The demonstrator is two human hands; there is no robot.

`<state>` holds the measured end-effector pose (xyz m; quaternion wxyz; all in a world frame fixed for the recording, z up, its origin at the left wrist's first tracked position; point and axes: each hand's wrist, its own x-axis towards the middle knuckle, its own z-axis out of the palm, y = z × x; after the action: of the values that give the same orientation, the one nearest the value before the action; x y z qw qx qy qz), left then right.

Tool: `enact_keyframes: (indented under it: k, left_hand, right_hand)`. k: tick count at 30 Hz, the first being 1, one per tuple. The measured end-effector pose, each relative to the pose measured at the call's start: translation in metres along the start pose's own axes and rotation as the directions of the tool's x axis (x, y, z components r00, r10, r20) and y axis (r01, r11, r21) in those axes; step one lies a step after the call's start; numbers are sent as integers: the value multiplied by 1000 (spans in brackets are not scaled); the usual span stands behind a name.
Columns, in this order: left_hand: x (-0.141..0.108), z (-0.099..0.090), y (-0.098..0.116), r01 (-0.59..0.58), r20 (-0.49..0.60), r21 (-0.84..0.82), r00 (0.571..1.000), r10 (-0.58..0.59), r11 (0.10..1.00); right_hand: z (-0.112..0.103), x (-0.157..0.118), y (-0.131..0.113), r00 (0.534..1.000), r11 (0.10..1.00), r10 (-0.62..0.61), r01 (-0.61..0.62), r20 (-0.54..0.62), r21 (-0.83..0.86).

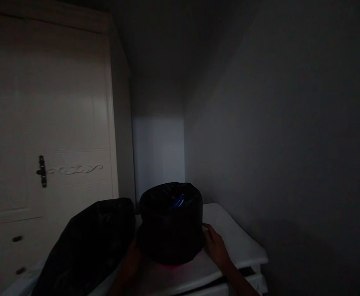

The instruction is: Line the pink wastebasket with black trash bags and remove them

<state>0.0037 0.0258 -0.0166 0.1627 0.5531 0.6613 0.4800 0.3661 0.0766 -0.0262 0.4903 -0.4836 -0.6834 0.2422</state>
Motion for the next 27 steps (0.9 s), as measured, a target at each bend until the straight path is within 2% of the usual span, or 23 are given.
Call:
enact_keyframes:
  k: [2, 5, 8, 10, 13, 18, 21, 23, 25, 27]
  left_hand:
    - [8, -3, 8, 43, -35, -29, 998, -44, 999]
    - [17, -6, 25, 11, -104, -74, 994, -19, 997]
    - [23, -11, 46, -76, -180, -171, 983, 44, 982]
    - [25, -15, 64, -183, -247, -247, 961, 121, 951]
    - [22, -24, 94, -342, -315, -356, 920, 233, 869]
    - [16, -45, 142, -399, -328, -368, 901, 284, 840]
    - [21, -59, 164, -416, -290, -382, 902, 321, 825]
    - [29, -65, 174, -387, -272, -396, 916, 296, 833]
    - [35, -69, 180, -364, -276, -388, 923, 269, 847]
    - [39, -70, 182, -372, -290, -347, 916, 278, 861]
  right_hand:
    - [0, 5, -1, 997, 974, 80, -73, -24, 216]
    - [2, 6, -9, 957, 842, 287, -276, 49, 463]
    - [5, -1, -23, 876, 705, 434, -476, 211, 526]
    - [6, -6, -34, 847, 635, 453, -527, 280, 565]
    - [6, -10, -51, 879, 566, 413, -453, 239, 689]
    - [3, -9, -83, 917, 444, 375, -304, 134, 843]
    - [0, -11, -98, 946, 416, 320, -193, 55, 889]
    - [0, -16, -105, 971, 465, 234, -70, -47, 883]
    - [2, -21, -109, 984, 574, 110, 54, -142, 817]
    - [4, -23, -113, 982, 694, -23, 151, -188, 704]
